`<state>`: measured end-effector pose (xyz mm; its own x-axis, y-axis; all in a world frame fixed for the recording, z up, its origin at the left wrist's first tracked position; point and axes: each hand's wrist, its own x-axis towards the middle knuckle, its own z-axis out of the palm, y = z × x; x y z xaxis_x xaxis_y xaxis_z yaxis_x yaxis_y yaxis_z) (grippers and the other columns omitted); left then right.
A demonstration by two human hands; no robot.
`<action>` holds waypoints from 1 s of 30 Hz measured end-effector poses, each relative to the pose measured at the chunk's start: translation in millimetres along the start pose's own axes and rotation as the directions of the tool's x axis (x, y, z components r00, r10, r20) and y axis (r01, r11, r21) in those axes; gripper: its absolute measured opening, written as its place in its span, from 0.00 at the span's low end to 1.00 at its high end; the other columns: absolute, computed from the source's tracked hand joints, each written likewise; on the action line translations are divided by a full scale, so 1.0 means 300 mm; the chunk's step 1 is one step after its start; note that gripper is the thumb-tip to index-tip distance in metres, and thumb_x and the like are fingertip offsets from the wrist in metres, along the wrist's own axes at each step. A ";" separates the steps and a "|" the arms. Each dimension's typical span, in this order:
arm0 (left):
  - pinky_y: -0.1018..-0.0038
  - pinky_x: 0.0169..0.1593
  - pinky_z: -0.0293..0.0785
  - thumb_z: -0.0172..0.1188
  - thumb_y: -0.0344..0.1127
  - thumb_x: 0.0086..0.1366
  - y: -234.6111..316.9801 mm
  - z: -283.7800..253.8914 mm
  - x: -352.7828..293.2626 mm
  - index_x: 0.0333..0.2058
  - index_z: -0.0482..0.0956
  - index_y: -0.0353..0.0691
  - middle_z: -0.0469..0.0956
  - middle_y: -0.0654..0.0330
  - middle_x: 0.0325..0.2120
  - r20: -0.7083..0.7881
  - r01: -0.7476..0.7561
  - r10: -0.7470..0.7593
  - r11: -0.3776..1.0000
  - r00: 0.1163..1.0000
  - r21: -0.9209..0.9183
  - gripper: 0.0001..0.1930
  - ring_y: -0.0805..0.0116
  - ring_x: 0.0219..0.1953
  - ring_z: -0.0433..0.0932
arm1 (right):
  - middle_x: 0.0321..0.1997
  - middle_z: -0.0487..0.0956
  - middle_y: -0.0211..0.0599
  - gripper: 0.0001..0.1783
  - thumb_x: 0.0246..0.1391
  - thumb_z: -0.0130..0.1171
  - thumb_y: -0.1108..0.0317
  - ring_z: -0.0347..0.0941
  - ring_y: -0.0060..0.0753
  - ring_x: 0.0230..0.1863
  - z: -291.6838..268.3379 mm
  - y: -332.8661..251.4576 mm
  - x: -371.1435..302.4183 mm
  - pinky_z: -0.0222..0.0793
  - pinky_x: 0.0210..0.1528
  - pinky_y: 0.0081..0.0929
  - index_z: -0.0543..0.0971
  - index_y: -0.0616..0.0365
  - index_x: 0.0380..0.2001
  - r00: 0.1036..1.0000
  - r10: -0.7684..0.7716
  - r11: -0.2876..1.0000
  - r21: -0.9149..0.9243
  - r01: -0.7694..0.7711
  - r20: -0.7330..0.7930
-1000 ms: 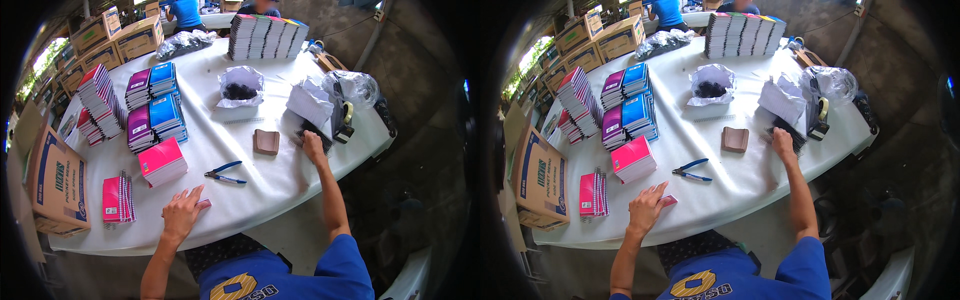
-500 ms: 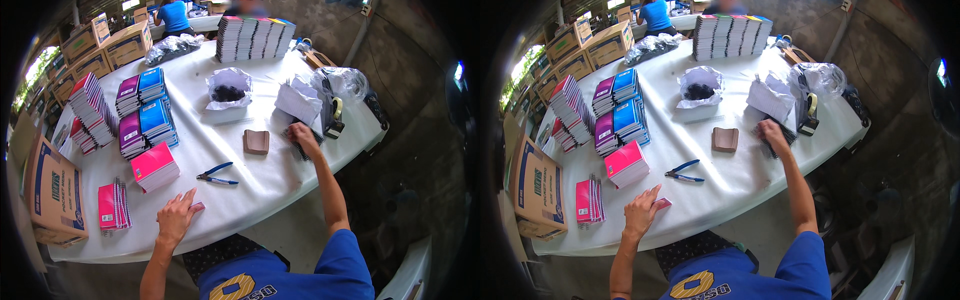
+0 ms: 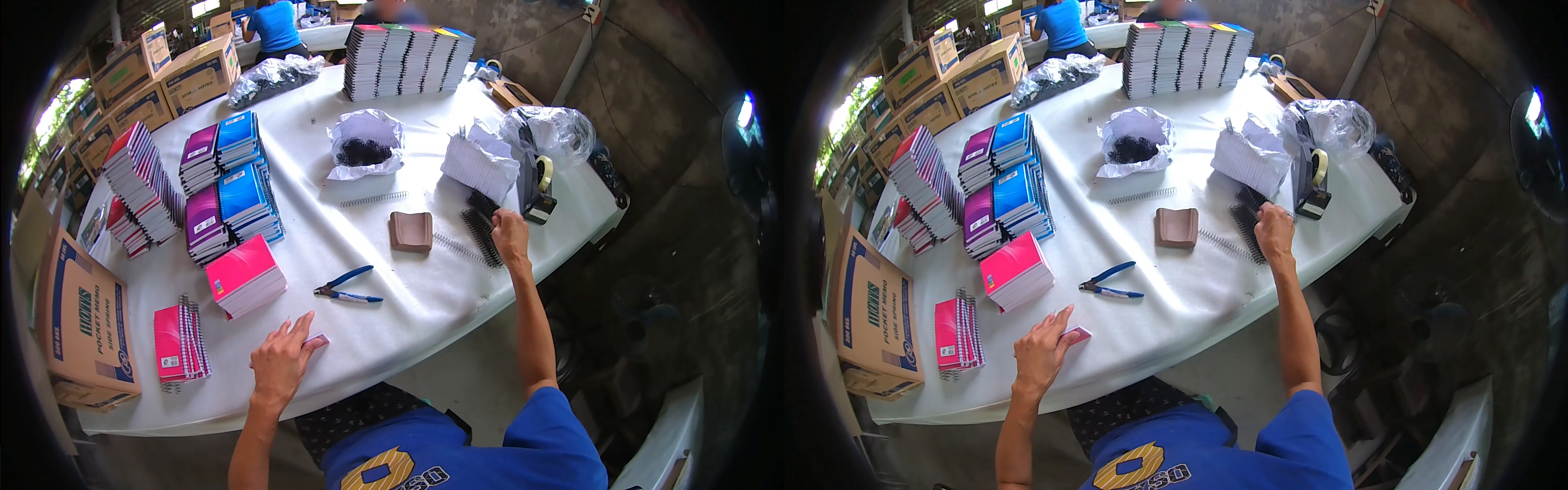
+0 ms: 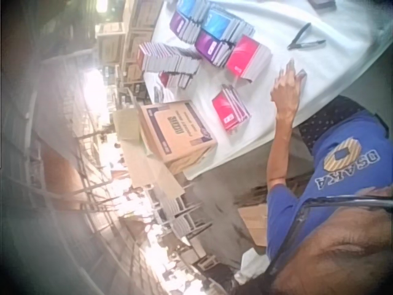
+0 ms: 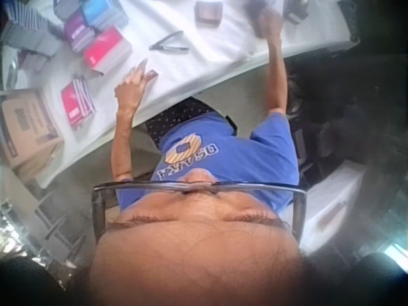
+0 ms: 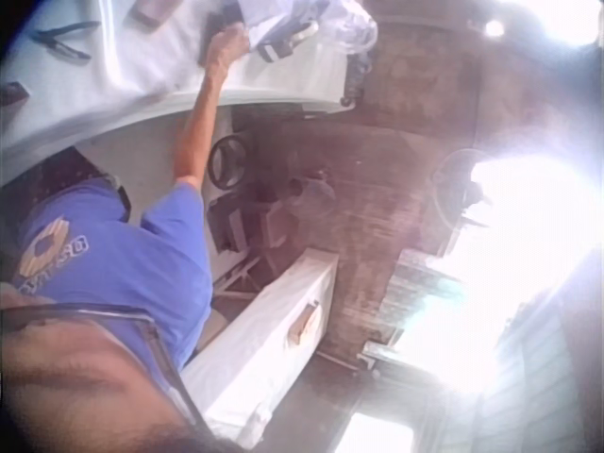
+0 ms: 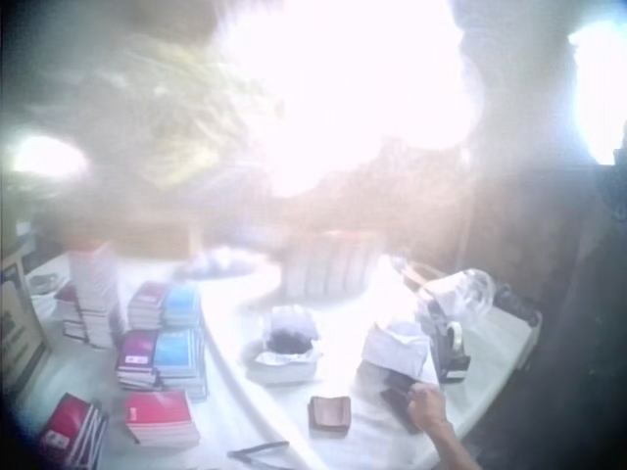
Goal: The person binds notebooks by threading plastic spirals through the punched holes by hand and cutting the excess spiral with pliers.
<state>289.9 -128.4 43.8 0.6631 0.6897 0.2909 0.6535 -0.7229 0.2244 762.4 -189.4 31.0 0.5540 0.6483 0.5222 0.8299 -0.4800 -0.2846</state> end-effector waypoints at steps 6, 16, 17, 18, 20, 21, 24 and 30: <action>0.64 0.42 0.80 0.60 0.51 0.62 -0.002 -0.003 0.000 0.55 0.76 0.46 0.81 0.63 0.47 0.034 0.045 -0.046 0.999 0.998 0.019 0.25 0.52 0.46 0.82 | 0.28 0.80 0.40 0.08 0.59 0.52 0.76 0.78 0.30 0.27 0.026 -0.025 -0.008 0.76 0.30 0.28 0.80 0.67 0.38 0.959 0.118 0.692 0.672 -0.266 0.259; 0.61 0.38 0.80 0.58 0.52 0.64 0.015 -0.046 0.008 0.56 0.75 0.50 0.82 0.59 0.45 0.144 0.082 -0.074 0.995 0.987 -0.049 0.24 0.51 0.42 0.83 | 0.38 0.72 0.45 0.20 0.53 0.46 0.88 0.73 0.42 0.38 0.000 -0.285 -0.131 0.71 0.41 0.33 0.75 0.60 0.47 0.986 -0.150 0.752 0.639 0.161 -0.072; 0.60 0.36 0.80 0.57 0.53 0.65 0.015 -0.061 0.014 0.57 0.74 0.52 0.82 0.58 0.44 0.264 0.147 -0.123 0.986 0.957 -0.074 0.24 0.52 0.40 0.83 | 0.38 0.72 0.45 0.20 0.53 0.46 0.88 0.73 0.42 0.38 -0.038 -0.334 -0.139 0.71 0.41 0.33 0.75 0.60 0.47 0.986 -0.157 0.744 0.649 0.158 -0.060; 0.60 0.36 0.80 0.57 0.53 0.65 0.009 -0.066 0.017 0.57 0.74 0.52 0.82 0.58 0.44 0.271 0.169 -0.145 0.983 0.952 -0.066 0.24 0.52 0.40 0.83 | 0.38 0.72 0.44 0.19 0.53 0.48 0.87 0.73 0.43 0.37 -0.067 -0.379 -0.158 0.71 0.41 0.34 0.76 0.59 0.47 0.965 -0.261 0.757 0.619 0.209 -0.007; 0.59 0.34 0.80 0.54 0.56 0.66 -0.003 -0.067 0.026 0.58 0.74 0.57 0.82 0.56 0.44 0.331 0.143 -0.122 0.989 0.936 -0.040 0.24 0.53 0.40 0.84 | 0.38 0.72 0.44 0.18 0.53 0.55 0.84 0.73 0.47 0.36 -0.070 -0.453 -0.216 0.70 0.38 0.36 0.77 0.56 0.46 0.910 -0.410 0.700 0.661 0.272 0.060; 0.59 0.34 0.80 0.54 0.56 0.66 -0.009 -0.052 0.027 0.58 0.74 0.57 0.82 0.56 0.44 0.338 0.159 -0.138 0.987 0.931 -0.034 0.24 0.53 0.40 0.84 | 0.39 0.73 0.43 0.16 0.52 0.58 0.82 0.74 0.47 0.36 -0.062 -0.476 -0.246 0.70 0.37 0.37 0.78 0.56 0.44 0.871 -0.483 0.673 0.673 0.306 0.088; 0.62 0.37 0.79 0.55 0.56 0.65 -0.034 -0.017 0.022 0.59 0.73 0.63 0.83 0.57 0.41 0.166 0.109 -0.106 0.994 0.980 -0.007 0.24 0.55 0.37 0.84 | 0.38 0.76 0.40 0.16 0.54 0.59 0.79 0.75 0.43 0.36 -0.064 -0.608 -0.352 0.71 0.38 0.36 0.81 0.51 0.45 0.787 -0.592 0.539 0.811 0.227 0.172; 0.61 0.41 0.79 0.54 0.57 0.65 -0.043 0.010 0.009 0.59 0.73 0.63 0.82 0.64 0.46 0.141 0.077 -0.070 0.996 0.988 -0.047 0.24 0.57 0.49 0.81 | 0.33 0.78 0.36 0.18 0.53 0.62 0.80 0.74 0.33 0.33 -0.033 -0.688 -0.398 0.70 0.37 0.31 0.83 0.51 0.47 0.709 -0.643 0.537 0.831 0.147 0.290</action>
<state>284.4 -117.1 38.8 0.6606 0.7375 0.1406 0.6847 -0.6686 0.2900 524.3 -173.5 35.3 -0.1215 0.9397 0.3197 0.5822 0.3283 -0.7438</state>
